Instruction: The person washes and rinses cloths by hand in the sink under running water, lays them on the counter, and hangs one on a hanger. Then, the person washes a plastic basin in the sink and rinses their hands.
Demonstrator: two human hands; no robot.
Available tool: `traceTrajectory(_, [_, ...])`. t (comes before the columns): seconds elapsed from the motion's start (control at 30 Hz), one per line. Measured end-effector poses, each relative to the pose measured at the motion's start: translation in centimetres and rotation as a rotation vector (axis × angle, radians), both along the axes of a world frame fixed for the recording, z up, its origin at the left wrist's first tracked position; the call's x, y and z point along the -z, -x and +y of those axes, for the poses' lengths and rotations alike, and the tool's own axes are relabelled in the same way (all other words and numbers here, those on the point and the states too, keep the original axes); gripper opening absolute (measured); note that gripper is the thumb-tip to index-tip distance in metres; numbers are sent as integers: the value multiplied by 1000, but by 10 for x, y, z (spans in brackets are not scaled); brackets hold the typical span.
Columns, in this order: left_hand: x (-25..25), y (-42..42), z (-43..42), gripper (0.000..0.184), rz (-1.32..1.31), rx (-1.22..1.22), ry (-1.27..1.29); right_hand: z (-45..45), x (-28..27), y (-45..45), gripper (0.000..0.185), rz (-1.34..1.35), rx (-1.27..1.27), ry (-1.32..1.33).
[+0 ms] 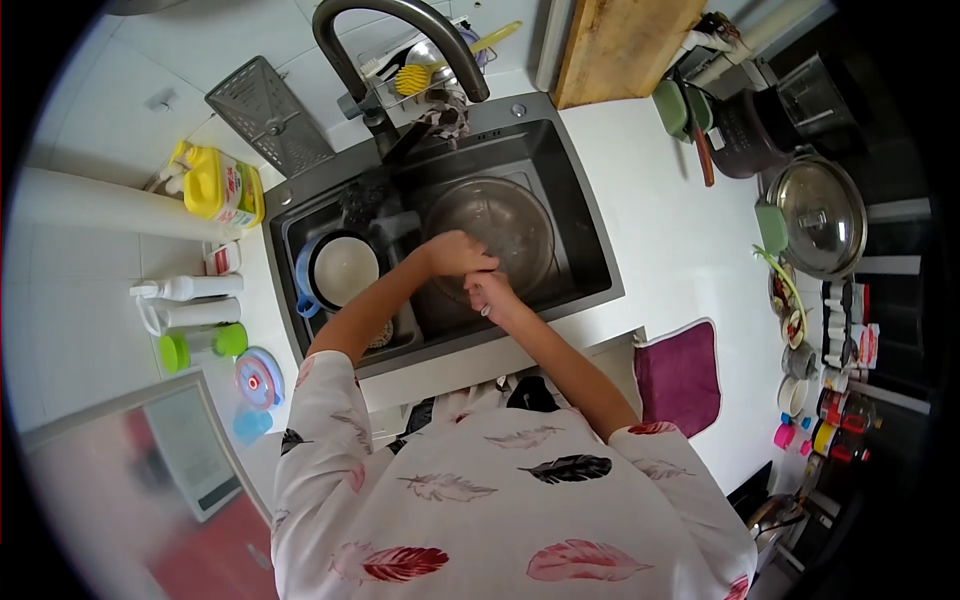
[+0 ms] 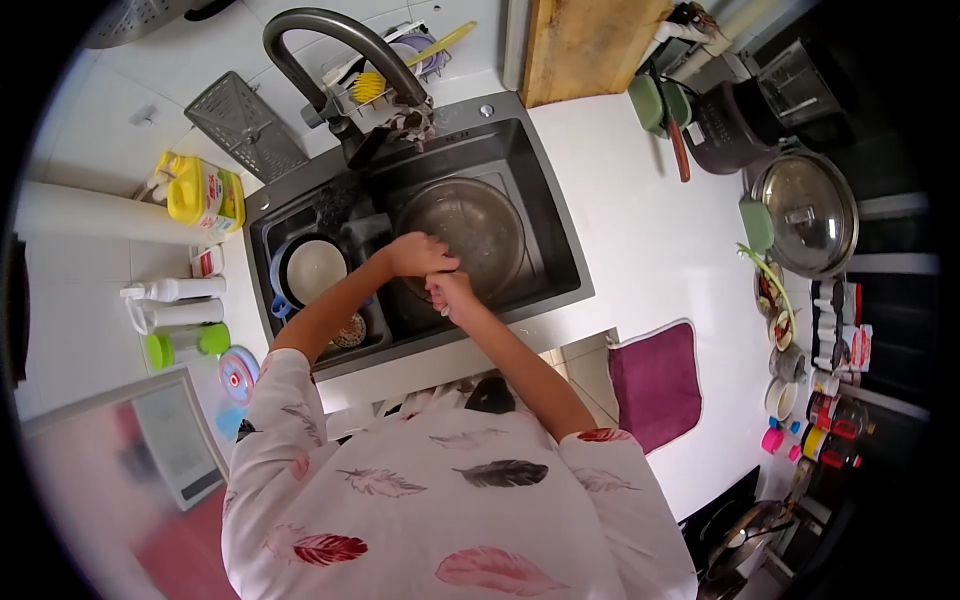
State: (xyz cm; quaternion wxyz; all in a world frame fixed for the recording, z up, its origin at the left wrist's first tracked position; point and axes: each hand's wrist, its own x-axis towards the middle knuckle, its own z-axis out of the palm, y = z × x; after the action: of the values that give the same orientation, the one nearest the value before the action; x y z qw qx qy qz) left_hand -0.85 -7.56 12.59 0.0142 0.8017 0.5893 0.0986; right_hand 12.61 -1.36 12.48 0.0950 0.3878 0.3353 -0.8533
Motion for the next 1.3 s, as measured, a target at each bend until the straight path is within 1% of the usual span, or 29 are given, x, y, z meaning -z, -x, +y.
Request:
traceTrajectory(0.03, [-6, 4, 6, 11, 17, 75, -22, 0, -7, 1, 10, 2, 16, -4])
traceTrajectory(0.1, [-18, 8, 17, 10, 50, 116, -51, 1, -13, 4, 14, 113, 141, 189])
traceTrajectory(0.13, [-24, 9, 21, 9, 85, 142, -79, 0, -15, 5, 14, 117, 162, 189])
traceTrajectory(0.17, [-28, 9, 25, 8, 86, 157, -133, 0, -15, 4, 16, 156, 217, 262])
traceTrajectory(0.2, [-32, 8, 27, 8, 85, 181, -132, -1, -15, 2, 18, 196, 272, 333])
traceTrajectory(0.23, [-36, 5, 30, 8, 58, 199, -110, -3, -15, -1, 18, 200, 297, 333])
traceTrajectory(0.3, [-38, -3, 36, 8, 29, 239, -92, -6, -18, -8, 19, 226, 394, 425])
traceTrajectory(0.33, [-40, -6, 38, 9, 52, 225, -99, -7, -21, -10, 19, 236, 412, 420])
traceTrajectory(0.4, [-41, -14, 39, 10, 83, 225, -100, -13, -24, -14, 18, 269, 544, 393])
traceTrajectory(0.47, [-37, -22, 37, 12, 61, 140, -103, -13, -23, -19, 18, 280, 579, 412])
traceTrajectory(0.53, [-33, -30, 38, 14, 86, 123, -88, -13, -23, -24, 18, 300, 617, 426])
traceTrajectory(0.6, [-31, -41, 41, 16, 111, 128, -91, -14, -31, -34, 13, 133, 613, 124])
traceTrajectory(0.63, [-31, -46, 40, 19, 68, 109, -104, -11, -29, -43, 6, 95, 520, -95])
traceTrajectory(0.67, [-33, -52, 41, 23, 24, 94, -117, -11, -15, -46, 9, 111, 567, -306])
traceTrajectory(0.7, [-35, -63, 41, 27, 71, 10, -73, -2, -26, -58, 9, 156, 488, -292])
traceTrajectory(0.73, [-35, -75, 40, 27, 71, 45, -82, 5, -37, -73, 10, 197, 406, -277])
traceTrajectory(0.8, [-39, -98, 46, 25, -11, -120, -47, 16, -37, -93, 11, 234, 433, -309])
traceTrajectory(0.83, [-40, -109, 51, 26, -72, -131, -16, 21, -41, -105, 10, 156, 393, -345])
traceTrajectory(0.9, [-41, -133, 60, 27, -75, -89, 1, 29, -40, -131, 7, 44, 335, -405])
traceTrajectory(0.93, [-42, -145, 66, 28, -75, -80, 17, 32, -37, -144, 7, 42, 364, -414])
traceTrajectory(0.97, [-42, -159, 72, 28, -74, -52, 14, 30, -40, -157, 5, 51, 460, -503])
traceTrajectory(1.0, [-41, -173, 78, 29, -119, -6, 29, 28, -51, -169, 4, 60, 557, -592])
traceTrajectory(1.03, [-39, -187, 83, 30, -163, 41, 46, 28, -61, -186, 4, 45, 588, -592])
traceTrajectory(1.07, [-39, -202, 87, 31, -208, 86, 68, 30, -58, -203, 4, 39, 616, -590])
traceTrajectory(1.13, [-40, -235, 94, 31, -201, 162, 56, 35, -41, -239, 10, 33, 590, -275])
traceTrajectory(1.17, [-33, -251, 97, 34, -201, 171, 69, 36, -35, -255, 15, 29, 628, -183])
traceTrajectory(1.2, [-27, -268, 100, 38, -201, 180, 81, 39, -22, -274, 15, 27, 652, -181])
traceTrajectory(1.27, [-14, -302, 101, 37, -146, 209, 115, 42, -2, -316, 12, 185, 554, 7])
traceTrajectory(1.3, [-10, -321, 101, 36, -136, 203, 90, 44, 1, -335, 12, 186, 572, 5])
